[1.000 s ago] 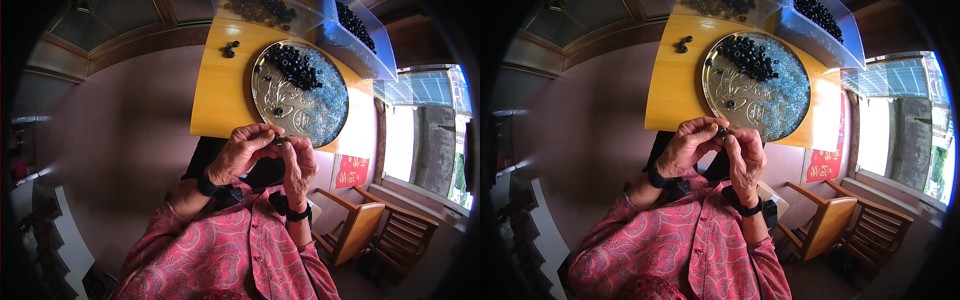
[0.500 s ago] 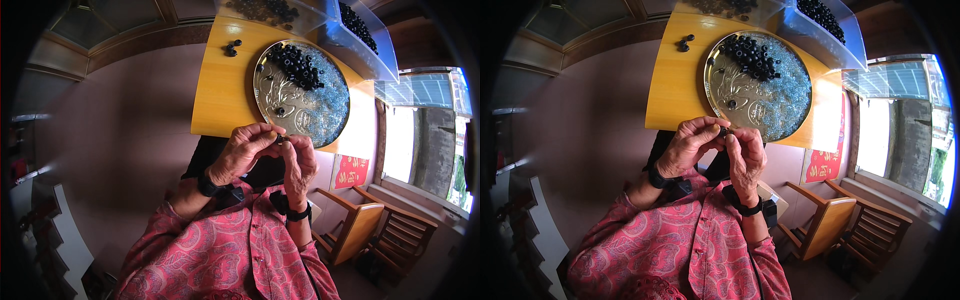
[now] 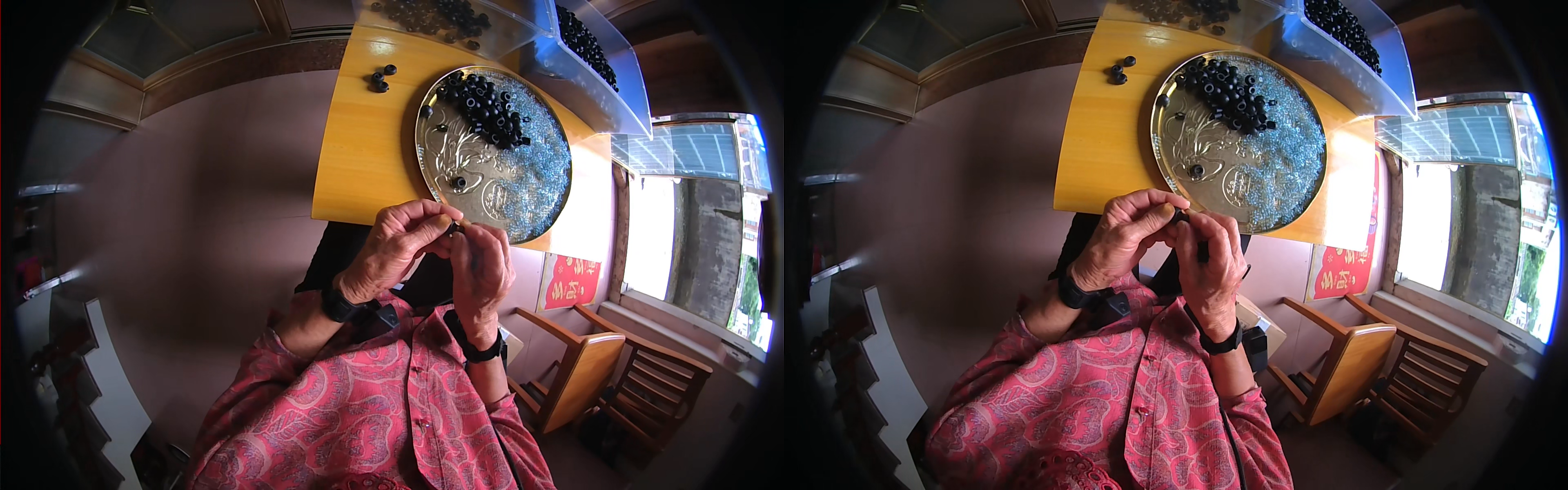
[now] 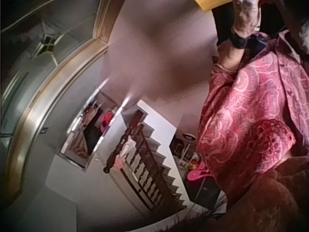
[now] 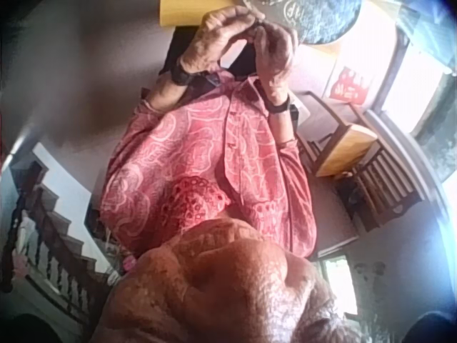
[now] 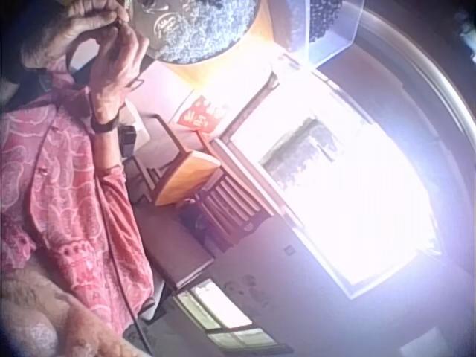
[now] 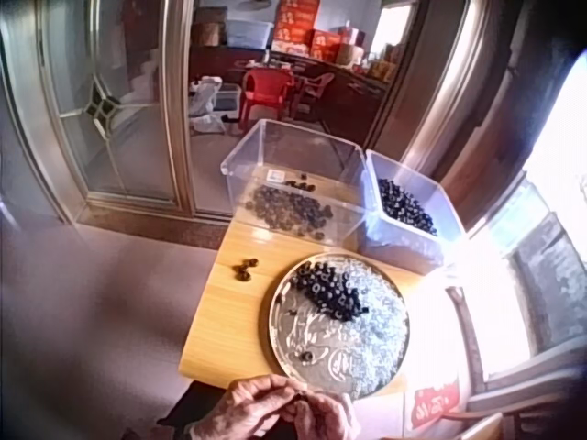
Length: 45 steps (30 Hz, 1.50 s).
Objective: Sorting small black circular industrial or craft parts on a decorative gold plate.
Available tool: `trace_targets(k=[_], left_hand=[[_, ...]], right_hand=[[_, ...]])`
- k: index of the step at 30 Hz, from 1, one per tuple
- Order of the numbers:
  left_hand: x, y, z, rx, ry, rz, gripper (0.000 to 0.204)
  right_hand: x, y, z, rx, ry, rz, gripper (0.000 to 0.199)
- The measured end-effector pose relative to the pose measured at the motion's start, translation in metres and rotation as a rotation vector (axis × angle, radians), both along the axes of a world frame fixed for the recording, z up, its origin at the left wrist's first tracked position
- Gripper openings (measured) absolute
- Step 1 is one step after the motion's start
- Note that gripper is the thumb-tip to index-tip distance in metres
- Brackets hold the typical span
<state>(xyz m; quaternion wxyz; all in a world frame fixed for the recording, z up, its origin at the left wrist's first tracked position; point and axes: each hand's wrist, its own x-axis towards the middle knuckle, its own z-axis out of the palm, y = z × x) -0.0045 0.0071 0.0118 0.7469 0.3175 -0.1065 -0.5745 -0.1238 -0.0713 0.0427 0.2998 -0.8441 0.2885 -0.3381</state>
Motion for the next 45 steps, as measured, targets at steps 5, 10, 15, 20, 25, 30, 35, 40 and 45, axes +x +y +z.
trace_targets(k=[5,10,15,20,25,30,35,40,45], left_hand=[[0.003,0.001,0.002,0.062,-0.105,-0.010,0.021],[0.003,0.000,0.000,0.028,0.030,-0.043,0.022],[0.002,0.000,-0.004,0.025,0.099,-0.045,0.023],[0.002,-0.001,-0.003,0.034,0.076,-0.030,0.023],[0.002,-0.001,-0.003,0.042,0.053,-0.029,0.023],[0.002,0.000,0.000,0.061,-0.034,-0.033,0.024],[0.001,0.001,-0.001,0.058,-0.074,-0.012,0.024],[0.002,0.002,0.001,0.068,-0.161,-0.002,0.023],[0.005,0.003,0.005,0.065,-0.306,0.031,0.021]], right_hand=[[-0.003,-0.003,0.002,0.014,0.012,0.042,0.019],[-0.006,-0.003,-0.005,0.396,-0.149,0.035,0.011],[-0.003,0.001,-0.005,0.609,-0.226,-0.012,0.005],[-0.003,0.000,-0.008,0.618,-0.253,-0.010,0.005],[-0.002,-0.001,-0.009,0.549,-0.253,0.009,0.005],[-0.003,-0.005,-0.011,0.428,-0.190,0.011,0.007],[0.000,-0.006,-0.007,0.326,-0.138,0.002,0.009],[0.001,-0.007,-0.003,0.286,-0.110,0.023,0.011],[0.000,-0.008,0.002,0.254,-0.041,0.059,0.014]])
